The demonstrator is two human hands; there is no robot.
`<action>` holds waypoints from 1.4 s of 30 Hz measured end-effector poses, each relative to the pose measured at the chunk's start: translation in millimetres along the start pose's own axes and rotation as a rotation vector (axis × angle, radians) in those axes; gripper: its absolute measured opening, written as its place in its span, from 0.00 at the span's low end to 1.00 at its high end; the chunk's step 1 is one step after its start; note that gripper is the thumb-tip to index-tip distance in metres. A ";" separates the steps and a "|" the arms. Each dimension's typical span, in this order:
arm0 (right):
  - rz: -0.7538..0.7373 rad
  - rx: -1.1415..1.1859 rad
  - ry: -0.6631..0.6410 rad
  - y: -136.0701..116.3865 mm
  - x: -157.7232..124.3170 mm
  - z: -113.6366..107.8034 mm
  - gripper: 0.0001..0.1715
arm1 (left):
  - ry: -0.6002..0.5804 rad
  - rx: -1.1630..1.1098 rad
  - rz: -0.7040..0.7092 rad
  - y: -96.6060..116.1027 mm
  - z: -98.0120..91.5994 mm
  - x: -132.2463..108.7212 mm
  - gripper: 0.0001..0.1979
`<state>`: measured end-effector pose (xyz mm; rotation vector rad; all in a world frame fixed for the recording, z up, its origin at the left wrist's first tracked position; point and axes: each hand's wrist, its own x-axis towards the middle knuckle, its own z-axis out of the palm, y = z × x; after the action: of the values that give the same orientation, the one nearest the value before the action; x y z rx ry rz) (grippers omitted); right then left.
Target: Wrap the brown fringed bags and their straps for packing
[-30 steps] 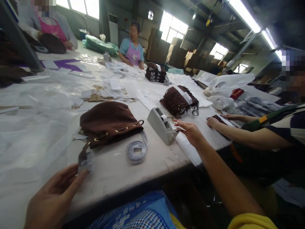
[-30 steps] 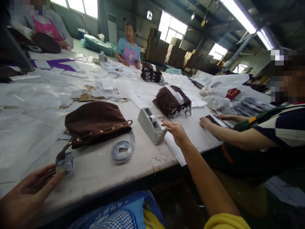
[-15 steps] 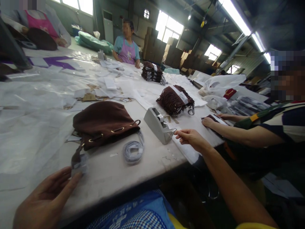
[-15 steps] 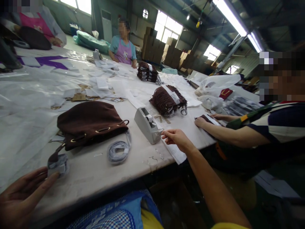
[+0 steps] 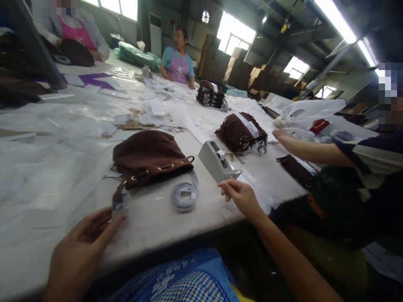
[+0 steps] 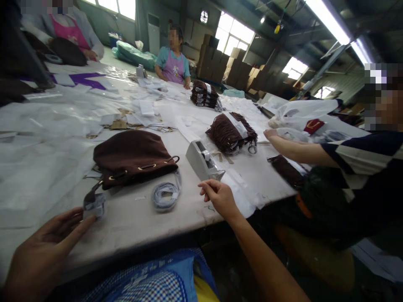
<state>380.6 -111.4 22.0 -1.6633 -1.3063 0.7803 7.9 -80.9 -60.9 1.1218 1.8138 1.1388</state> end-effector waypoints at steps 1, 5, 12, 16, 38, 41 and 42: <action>-0.062 -0.029 -0.056 -6.1 -3.7 12.7 0.18 | -0.041 -0.042 -0.022 2.7 -0.8 -1.4 0.25; -0.375 -0.128 -0.283 -28.8 -9.1 65.7 0.14 | -0.108 -0.199 0.012 6.7 -0.6 -5.0 0.27; -0.677 -0.126 -0.548 -51.6 4.8 135.3 0.23 | -0.150 -0.332 0.093 10.8 1.4 -7.2 0.23; -0.697 -0.133 -0.645 -57.2 9.2 155.3 0.35 | -0.189 -0.403 0.087 10.0 0.6 -8.0 0.21; -0.459 -0.087 -0.956 -75.9 31.5 190.7 0.45 | -0.259 -0.412 0.133 8.5 -4.5 -8.4 0.18; -0.376 0.054 -0.999 -69.6 31.1 190.6 0.43 | -0.295 -0.443 0.099 8.9 -6.9 -7.8 0.19; -0.360 0.095 -1.008 -67.2 30.4 190.6 0.42 | -0.305 -0.462 0.082 9.7 -8.0 -7.7 0.19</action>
<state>194.5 -29.7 0.3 -0.8749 -2.1111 1.5053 6.6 -88.2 -48.2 1.0305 1.2024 1.2728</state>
